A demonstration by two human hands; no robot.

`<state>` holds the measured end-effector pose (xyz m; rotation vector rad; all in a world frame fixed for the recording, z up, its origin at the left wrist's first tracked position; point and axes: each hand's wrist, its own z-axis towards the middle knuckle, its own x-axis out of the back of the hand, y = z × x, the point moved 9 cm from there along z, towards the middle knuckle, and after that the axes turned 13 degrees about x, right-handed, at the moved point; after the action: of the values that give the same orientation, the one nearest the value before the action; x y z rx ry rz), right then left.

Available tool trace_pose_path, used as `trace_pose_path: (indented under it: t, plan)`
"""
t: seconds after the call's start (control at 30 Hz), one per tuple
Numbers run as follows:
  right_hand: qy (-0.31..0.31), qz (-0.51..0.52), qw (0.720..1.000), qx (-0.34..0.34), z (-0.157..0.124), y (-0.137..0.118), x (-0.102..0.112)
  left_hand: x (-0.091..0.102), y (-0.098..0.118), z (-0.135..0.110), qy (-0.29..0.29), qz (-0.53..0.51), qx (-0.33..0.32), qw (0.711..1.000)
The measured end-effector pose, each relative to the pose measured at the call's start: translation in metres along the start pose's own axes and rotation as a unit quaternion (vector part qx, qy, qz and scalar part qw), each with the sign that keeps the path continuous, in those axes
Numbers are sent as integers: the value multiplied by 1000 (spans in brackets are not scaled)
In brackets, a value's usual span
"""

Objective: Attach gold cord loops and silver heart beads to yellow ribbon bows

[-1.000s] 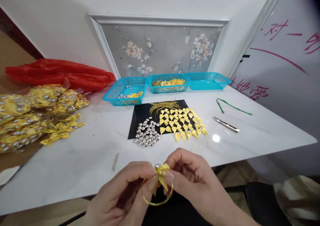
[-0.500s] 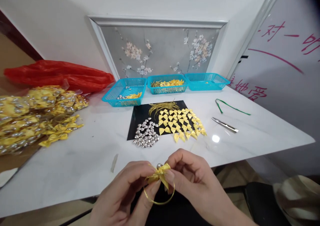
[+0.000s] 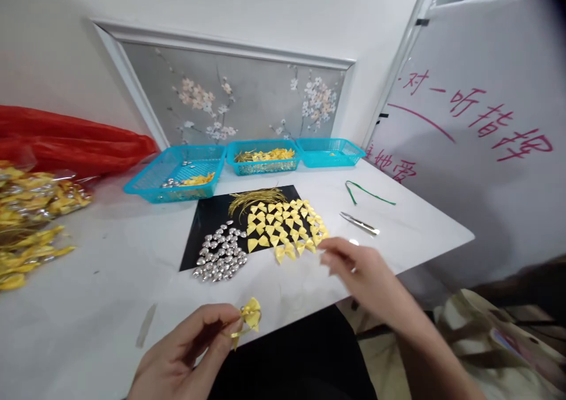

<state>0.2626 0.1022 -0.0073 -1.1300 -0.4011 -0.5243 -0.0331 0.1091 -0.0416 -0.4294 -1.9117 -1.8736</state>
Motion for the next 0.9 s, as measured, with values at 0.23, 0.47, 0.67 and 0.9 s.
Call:
trace_pose_path:
  t: [0.23,0.47,0.67,0.9]
  plan:
    - [26,-161,986,-30,28,89,58,-12,21,20,8,82,-21,996]
    - [-93,-106,986,89,40,46,19,-20,15,28,11,97,-14,995]
    - [-152,-59,977,135,5,-19,-60,-18,21,22,37,105,-34,993]
    - [-80,-87,990,73,-25,-26,-97,-16,27,16,40,98,-81,991]
